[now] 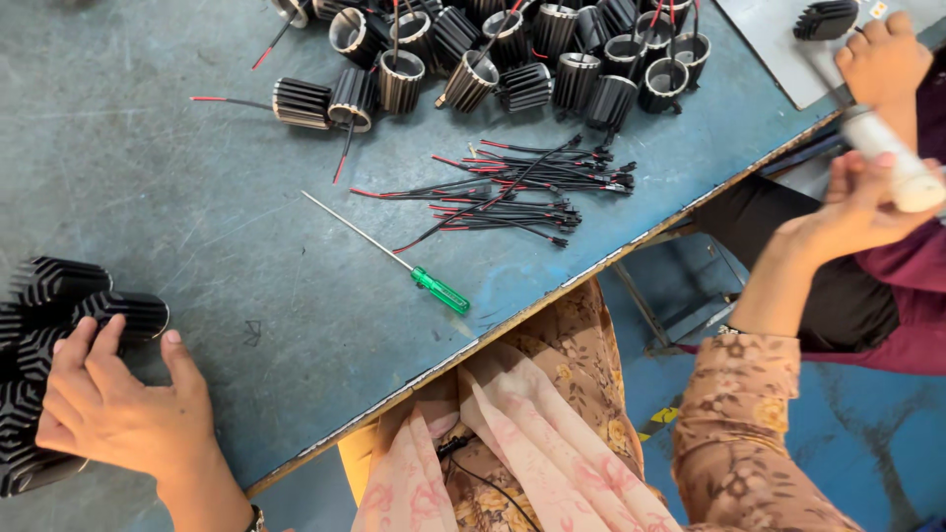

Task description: The person assembles heat sinks with LED components by inserting wires and using a screwdriver to secure them.

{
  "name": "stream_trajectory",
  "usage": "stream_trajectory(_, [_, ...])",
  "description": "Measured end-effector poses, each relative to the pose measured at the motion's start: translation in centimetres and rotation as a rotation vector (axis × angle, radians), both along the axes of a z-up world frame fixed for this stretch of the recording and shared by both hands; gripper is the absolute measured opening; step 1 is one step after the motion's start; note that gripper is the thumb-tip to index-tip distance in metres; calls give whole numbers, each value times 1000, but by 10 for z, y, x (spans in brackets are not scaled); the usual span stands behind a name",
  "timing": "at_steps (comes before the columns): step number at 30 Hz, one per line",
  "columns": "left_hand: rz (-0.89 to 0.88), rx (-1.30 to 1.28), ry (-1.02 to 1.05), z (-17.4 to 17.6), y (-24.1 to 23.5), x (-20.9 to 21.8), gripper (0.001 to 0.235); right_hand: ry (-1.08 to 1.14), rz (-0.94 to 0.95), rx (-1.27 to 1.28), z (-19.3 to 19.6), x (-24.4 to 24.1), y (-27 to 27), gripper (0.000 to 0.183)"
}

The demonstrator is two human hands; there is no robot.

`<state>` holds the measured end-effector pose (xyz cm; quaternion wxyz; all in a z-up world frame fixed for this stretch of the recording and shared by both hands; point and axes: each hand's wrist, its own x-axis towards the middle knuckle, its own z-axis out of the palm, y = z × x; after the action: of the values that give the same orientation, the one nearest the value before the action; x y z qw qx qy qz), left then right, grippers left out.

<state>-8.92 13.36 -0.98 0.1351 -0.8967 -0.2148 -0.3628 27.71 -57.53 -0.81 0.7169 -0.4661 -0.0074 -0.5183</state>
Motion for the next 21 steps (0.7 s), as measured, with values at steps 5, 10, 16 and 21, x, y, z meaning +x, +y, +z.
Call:
stream_trajectory(5, [-8, 1, -10, 3, -2, 2, 33, 189, 140, 206, -20, 42, 40, 42])
stream_trajectory(10, [-8, -9, -12, 5, -3, 4, 33, 472, -198, -583, -29, 87, 37, 44])
stream_trajectory(16, [39, -71, 4, 27, -19, 10, 37, 466, -682, -1282, -18, 107, 46, 39])
stream_trajectory(21, [41, -200, -88, 47, -31, 18, 50, 231, -96, -1078, 14, 31, 151, 26])
